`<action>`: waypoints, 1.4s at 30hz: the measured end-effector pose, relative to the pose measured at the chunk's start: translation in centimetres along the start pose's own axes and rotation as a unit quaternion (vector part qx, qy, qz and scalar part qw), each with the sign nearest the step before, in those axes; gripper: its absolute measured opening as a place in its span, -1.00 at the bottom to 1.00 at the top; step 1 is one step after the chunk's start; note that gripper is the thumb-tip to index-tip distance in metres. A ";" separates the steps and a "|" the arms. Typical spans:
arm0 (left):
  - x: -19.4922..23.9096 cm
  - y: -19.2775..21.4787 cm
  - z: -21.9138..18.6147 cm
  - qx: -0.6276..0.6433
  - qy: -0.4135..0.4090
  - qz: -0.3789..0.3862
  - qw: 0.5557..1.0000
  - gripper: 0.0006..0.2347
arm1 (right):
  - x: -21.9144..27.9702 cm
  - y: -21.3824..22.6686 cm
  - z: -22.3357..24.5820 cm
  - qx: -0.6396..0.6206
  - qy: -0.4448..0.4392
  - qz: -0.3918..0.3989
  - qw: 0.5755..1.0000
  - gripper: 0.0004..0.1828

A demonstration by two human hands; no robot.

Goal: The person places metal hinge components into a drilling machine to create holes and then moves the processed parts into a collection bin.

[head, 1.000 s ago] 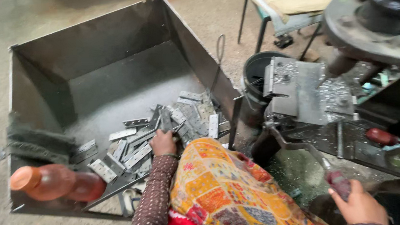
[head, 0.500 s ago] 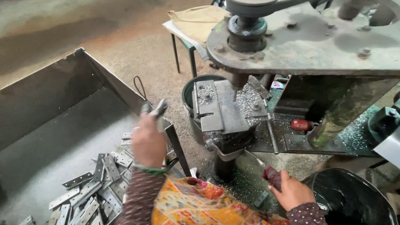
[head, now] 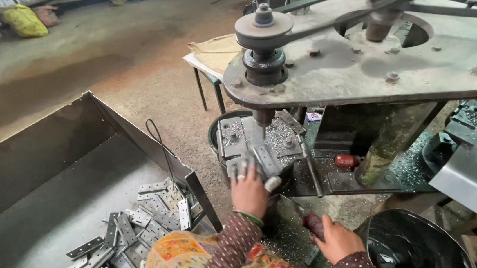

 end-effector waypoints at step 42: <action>-5.6 -4.4 -0.2 0.138 0.020 -0.006 0.990 -0.71 | -3.1 -10.3 -3.7 0.003 -0.121 0.248 0.961 0.16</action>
Point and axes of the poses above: each hand's wrist, its own x-axis away from the middle knuckle, its own y-axis out of the back of the hand, z = x × y, the point moved 7 cm from there along -x, towards the middle knuckle, and after that the axes turned 9 degrees about -x, right-handed, at the moved point
